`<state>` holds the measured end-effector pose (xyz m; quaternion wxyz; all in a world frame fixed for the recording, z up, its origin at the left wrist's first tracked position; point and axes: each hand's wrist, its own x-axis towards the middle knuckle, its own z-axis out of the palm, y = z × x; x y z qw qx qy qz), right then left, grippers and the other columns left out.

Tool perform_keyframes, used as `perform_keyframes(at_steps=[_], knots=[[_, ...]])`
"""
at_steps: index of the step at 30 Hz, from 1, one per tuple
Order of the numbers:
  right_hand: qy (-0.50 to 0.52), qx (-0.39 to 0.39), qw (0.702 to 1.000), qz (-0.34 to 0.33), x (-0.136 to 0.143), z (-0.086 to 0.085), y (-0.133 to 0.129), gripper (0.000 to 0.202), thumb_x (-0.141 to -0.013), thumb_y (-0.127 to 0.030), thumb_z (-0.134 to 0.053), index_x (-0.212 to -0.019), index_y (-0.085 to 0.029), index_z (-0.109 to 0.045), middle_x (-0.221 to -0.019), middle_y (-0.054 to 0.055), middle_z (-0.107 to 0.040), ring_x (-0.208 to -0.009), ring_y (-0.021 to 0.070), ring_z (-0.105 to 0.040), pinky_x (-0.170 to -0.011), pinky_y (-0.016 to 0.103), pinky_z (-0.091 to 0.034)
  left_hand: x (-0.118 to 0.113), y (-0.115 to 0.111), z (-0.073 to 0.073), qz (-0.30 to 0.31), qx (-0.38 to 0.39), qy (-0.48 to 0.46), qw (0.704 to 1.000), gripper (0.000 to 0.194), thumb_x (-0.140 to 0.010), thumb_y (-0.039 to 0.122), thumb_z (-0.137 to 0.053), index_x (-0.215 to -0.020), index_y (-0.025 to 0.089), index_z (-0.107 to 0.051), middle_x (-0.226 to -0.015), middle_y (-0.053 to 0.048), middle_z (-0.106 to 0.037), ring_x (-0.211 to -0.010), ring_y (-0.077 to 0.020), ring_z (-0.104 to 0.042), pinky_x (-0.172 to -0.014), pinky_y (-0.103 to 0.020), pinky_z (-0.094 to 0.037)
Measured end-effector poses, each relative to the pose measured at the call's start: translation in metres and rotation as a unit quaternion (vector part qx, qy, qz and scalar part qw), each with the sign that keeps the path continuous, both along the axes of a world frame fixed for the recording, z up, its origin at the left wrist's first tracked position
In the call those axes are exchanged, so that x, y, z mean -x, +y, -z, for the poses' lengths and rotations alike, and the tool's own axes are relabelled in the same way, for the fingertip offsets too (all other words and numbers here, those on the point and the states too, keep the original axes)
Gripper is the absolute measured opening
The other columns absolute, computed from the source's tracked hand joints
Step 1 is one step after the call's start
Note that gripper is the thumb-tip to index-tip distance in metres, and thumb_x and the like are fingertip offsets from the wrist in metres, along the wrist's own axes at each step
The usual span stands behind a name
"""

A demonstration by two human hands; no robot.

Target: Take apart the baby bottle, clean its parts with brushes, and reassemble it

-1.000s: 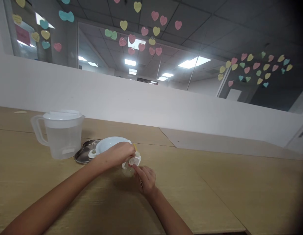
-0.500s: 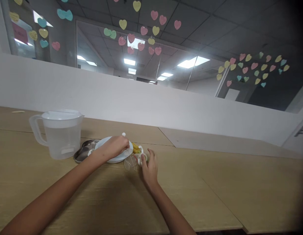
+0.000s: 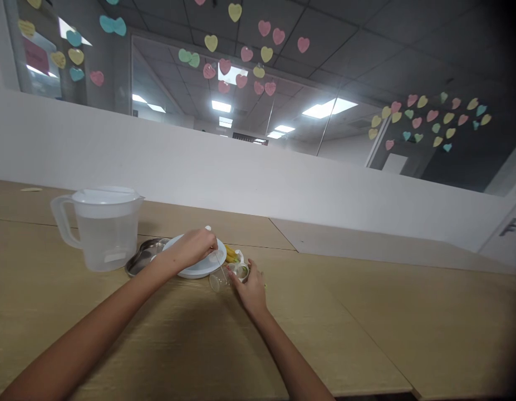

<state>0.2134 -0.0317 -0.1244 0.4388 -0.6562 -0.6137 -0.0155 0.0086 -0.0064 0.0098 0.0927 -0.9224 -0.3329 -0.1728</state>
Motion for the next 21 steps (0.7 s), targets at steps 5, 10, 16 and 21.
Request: perform_keyframes(at_steps=[5,10,16,21], knots=[[0.047,-0.022,0.998,-0.046,0.0,0.004,0.005,0.068,-0.073,-0.046,-0.06,-0.128,-0.008,-0.045,-0.127,0.019,-0.053,-0.116,0.0309,-0.051,-0.097,0.045,-0.041,-0.001,0.0,0.0,-0.001,0.007,-0.011,1.0,0.02,-0.082,0.018,-0.051,-0.072,0.017,-0.068,-0.073,-0.009,-0.068,-0.072,-0.0173,-0.062,-0.064,-0.022,-0.04],[0.1,-0.039,0.986,-0.128,0.001,0.013,0.011,0.065,-0.071,-0.037,-0.062,-0.128,-0.013,-0.043,-0.124,0.014,-0.054,-0.111,0.0271,-0.054,-0.095,0.041,-0.044,-0.001,-0.002,-0.001,-0.003,0.02,-0.014,1.0,0.02,-0.081,0.017,-0.052,-0.071,0.017,-0.068,-0.075,-0.01,-0.069,-0.073,-0.0181,-0.063,-0.064,-0.023,-0.041],[0.155,-0.069,0.965,-0.2,0.003,0.014,0.013,0.061,-0.063,-0.029,-0.069,-0.12,-0.019,-0.05,-0.111,0.009,-0.059,-0.096,0.0224,-0.059,-0.082,0.035,-0.051,0.0,-0.003,-0.001,-0.009,0.022,-0.014,1.0,0.018,-0.082,0.019,-0.053,-0.076,0.017,-0.07,-0.078,-0.01,-0.069,-0.076,-0.0184,-0.064,-0.067,-0.023,-0.042],[0.197,-0.076,0.954,-0.214,0.004,0.013,0.013,0.05,-0.061,-0.032,-0.071,-0.107,-0.019,-0.056,-0.098,0.006,-0.062,-0.085,0.0202,-0.06,-0.075,0.033,-0.052,-0.001,-0.004,-0.002,-0.012,0.02,-0.006,1.0,0.02,-0.083,0.018,-0.052,-0.075,0.017,-0.07,-0.08,-0.01,-0.07,-0.078,-0.0186,-0.064,-0.069,-0.024,-0.043]])
